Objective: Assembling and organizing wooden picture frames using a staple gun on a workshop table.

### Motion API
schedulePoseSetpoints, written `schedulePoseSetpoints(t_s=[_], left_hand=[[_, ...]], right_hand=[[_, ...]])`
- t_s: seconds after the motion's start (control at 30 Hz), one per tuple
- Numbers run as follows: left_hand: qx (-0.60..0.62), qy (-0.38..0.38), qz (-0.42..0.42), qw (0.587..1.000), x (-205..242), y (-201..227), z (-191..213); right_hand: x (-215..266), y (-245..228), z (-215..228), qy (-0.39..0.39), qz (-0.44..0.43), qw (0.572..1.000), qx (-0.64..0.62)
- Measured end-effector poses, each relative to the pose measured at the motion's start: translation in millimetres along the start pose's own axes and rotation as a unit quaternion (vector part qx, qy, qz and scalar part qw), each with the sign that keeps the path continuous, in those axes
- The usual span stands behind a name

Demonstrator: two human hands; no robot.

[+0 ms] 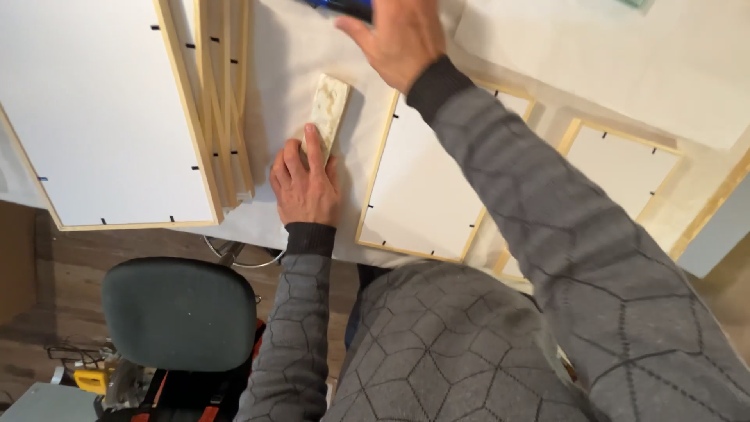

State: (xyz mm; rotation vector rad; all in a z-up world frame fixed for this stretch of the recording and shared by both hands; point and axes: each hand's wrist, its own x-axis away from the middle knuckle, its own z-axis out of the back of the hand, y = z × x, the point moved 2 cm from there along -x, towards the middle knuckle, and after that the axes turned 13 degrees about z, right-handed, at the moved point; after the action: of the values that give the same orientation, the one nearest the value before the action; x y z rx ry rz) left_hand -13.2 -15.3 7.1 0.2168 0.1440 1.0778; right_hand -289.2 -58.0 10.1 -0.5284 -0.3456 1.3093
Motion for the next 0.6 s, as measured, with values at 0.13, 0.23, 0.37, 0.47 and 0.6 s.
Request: schedulePoseSetpoints(t_s=[0.13, 0.23, 0.37, 0.47, 0.6], left_hand=[[0.004, -0.001, -0.011, 1.0, -6, 5, 8], [0.042, 0.002, -0.033, 0.999, 5, 12, 9], [0.126, -0.098, -0.048, 0.986, 24, 34, 2], [0.209, -0.191, 0.015, 0.959, 27, 43, -20], [0.26, -0.21, 0.085, 0.939, 42, 44, -27]], right_hand=[[116, -22, 58, 0.185, 0.06, 0.978, -0.077], [220, -19, 67, 0.169, -0.082, 0.977, -0.103], [312, -19, 45, 0.095, -0.295, 0.936, -0.17], [329, -27, 29, 0.09, -0.338, 0.898, -0.268], [332, -36, 41, 0.123, -0.311, 0.889, -0.315]])
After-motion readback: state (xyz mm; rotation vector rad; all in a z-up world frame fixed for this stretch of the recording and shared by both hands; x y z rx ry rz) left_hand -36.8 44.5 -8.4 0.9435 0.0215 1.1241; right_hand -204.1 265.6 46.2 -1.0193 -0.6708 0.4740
